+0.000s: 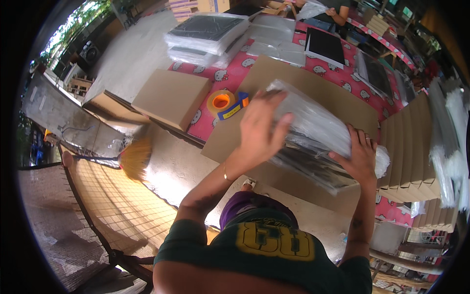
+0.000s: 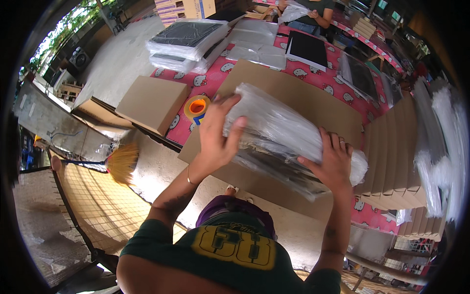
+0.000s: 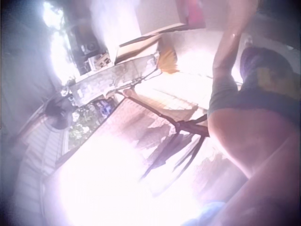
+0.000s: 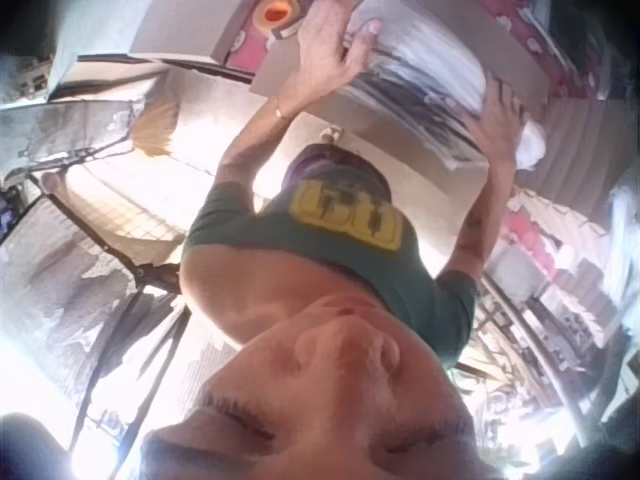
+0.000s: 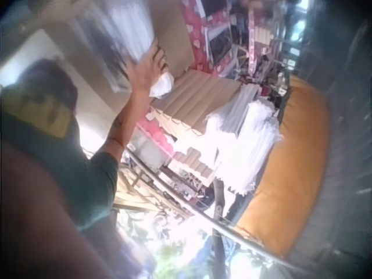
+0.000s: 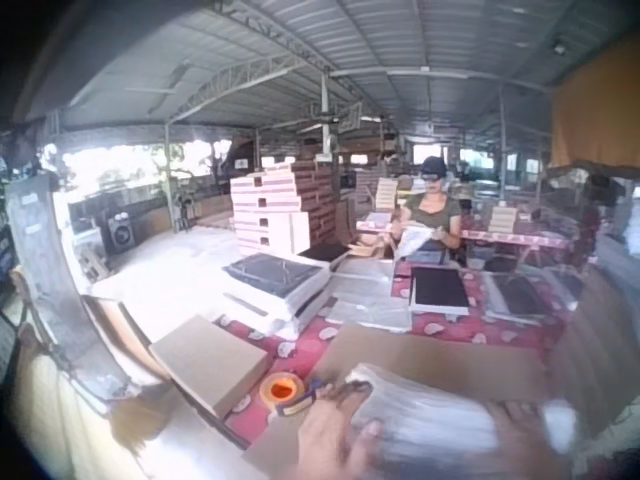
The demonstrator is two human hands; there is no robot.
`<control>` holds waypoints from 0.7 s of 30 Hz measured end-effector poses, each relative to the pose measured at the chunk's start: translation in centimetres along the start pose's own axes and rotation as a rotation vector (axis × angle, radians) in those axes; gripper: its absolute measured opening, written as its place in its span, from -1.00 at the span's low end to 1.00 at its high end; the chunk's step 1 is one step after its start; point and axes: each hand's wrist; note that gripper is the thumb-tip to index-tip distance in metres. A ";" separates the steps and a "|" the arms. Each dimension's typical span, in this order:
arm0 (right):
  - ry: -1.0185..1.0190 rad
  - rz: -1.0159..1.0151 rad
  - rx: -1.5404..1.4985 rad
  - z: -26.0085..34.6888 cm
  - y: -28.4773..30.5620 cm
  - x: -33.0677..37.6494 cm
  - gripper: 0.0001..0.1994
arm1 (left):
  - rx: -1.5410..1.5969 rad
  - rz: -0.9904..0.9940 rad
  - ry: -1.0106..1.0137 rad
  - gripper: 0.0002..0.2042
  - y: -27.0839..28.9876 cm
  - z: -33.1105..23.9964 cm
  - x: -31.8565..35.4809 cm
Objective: The person wraps individual flat items in protective plastic sleeves and then packs them into large brown paper envelopes, using a tape dispenser to seal the envelopes.
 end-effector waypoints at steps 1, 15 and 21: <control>-0.001 -0.012 -0.005 -0.2 0.1 0.3 -0.07 | 0.006 0.047 -0.098 -0.50 -0.6 -1.1 -2.8; 0.001 -0.099 -0.076 -0.8 -0.3 0.3 -0.10 | -0.005 1.006 -0.085 -0.27 -8.9 5.5 -4.6; -0.041 -0.046 -0.069 -1.0 0.0 1.2 -0.10 | -0.061 0.316 -0.290 -0.33 -1.6 1.4 -19.4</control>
Point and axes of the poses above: each hand's wrist, its own x-axis away from the middle knuckle, its own y-axis out of the back of the hand, z = x × y, and after that the axes turned 11 degrees about -y, right-handed
